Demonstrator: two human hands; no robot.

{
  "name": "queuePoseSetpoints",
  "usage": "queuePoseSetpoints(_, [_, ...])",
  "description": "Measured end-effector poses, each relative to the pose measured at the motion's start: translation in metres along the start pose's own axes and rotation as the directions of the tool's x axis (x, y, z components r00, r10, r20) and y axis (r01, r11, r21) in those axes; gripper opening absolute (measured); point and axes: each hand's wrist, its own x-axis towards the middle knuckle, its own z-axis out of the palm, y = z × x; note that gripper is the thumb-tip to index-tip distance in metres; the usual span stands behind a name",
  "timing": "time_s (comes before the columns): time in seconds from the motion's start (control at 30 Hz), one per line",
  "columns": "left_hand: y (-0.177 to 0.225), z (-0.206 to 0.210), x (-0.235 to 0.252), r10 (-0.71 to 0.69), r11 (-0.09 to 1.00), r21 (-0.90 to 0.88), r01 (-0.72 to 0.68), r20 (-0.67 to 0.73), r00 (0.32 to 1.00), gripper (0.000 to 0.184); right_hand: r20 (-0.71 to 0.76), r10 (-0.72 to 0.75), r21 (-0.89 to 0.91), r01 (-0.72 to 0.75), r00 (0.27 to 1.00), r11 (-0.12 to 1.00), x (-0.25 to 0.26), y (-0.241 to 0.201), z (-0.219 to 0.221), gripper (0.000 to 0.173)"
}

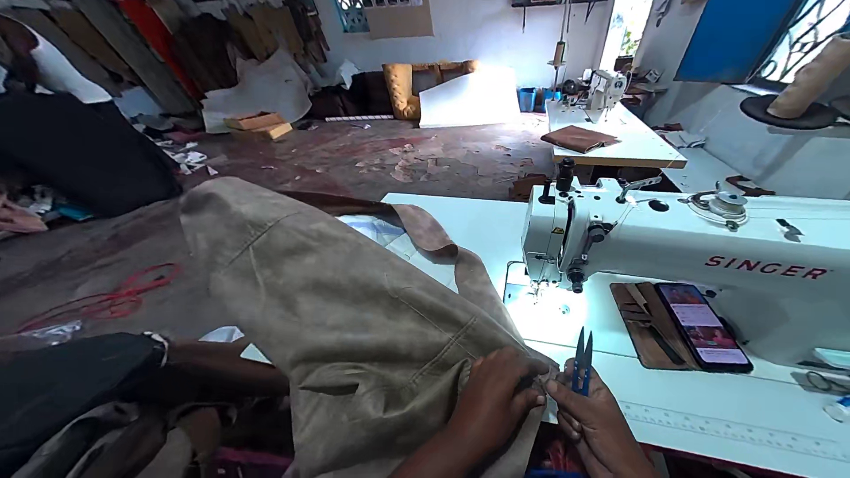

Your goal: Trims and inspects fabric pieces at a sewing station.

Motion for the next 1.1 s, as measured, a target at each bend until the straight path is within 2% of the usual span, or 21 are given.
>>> queuePoseSetpoints(0.13, [-0.015,0.016,0.002,0.026,0.989,-0.145,-0.041,-0.106,0.994,0.026,0.002,-0.011,-0.079,0.011,1.000,0.997,0.000,0.002,-0.007,0.032])
queuePoseSetpoints(0.23, [-0.020,0.025,0.003,0.022,0.984,-0.167,-0.057,-0.208,0.978,0.021,0.019,-0.077,-0.277,0.079,0.997,0.958,0.004,0.001,-0.014,0.028])
queuePoseSetpoints(0.3, [-0.016,0.023,0.004,-0.033,0.990,-0.138,0.007,-0.186,0.982,0.025,0.039,-0.144,-0.447,0.146,0.989,0.882,0.005,-0.005,-0.021,0.032])
queuePoseSetpoints(0.37, [-0.012,0.018,0.005,-0.095,0.990,-0.118,0.081,-0.119,0.988,0.030,0.062,-0.201,-0.616,0.196,0.978,0.763,0.001,-0.014,-0.027,0.041])
queuePoseSetpoints(0.43, [-0.007,0.013,0.007,-0.132,0.987,-0.093,0.128,-0.041,0.990,0.032,0.128,-0.263,-0.752,0.266,0.956,0.603,-0.005,-0.022,-0.034,0.040])
queuePoseSetpoints(0.53, [0.001,0.004,0.009,-0.152,0.985,-0.073,0.157,0.071,0.986,0.031,0.257,-0.283,-0.915,0.327,0.924,0.236,-0.018,-0.033,-0.039,0.041])
queuePoseSetpoints(0.6, [0.002,0.000,0.010,-0.163,0.981,-0.091,0.173,0.106,0.981,0.031,0.301,-0.221,-0.942,0.324,0.928,0.081,-0.028,-0.041,-0.035,0.042])
queuePoseSetpoints(0.7, [0.003,-0.003,0.013,-0.195,0.971,-0.113,0.212,0.141,0.971,0.031,0.281,-0.094,-0.960,0.278,0.955,-0.043,-0.036,-0.048,-0.025,0.045])
queuePoseSetpoints(0.97, [0.008,-0.004,0.013,-0.214,0.971,-0.079,0.227,0.147,0.966,0.032,0.184,-0.009,-0.969,0.180,0.983,-0.168,-0.032,-0.057,-0.006,0.048])
queuePoseSetpoints(1.1, [0.010,-0.005,0.012,-0.235,0.965,-0.080,0.248,0.149,0.961,0.032,0.103,0.103,-0.966,0.124,0.989,-0.225,-0.025,-0.066,0.002,0.049])
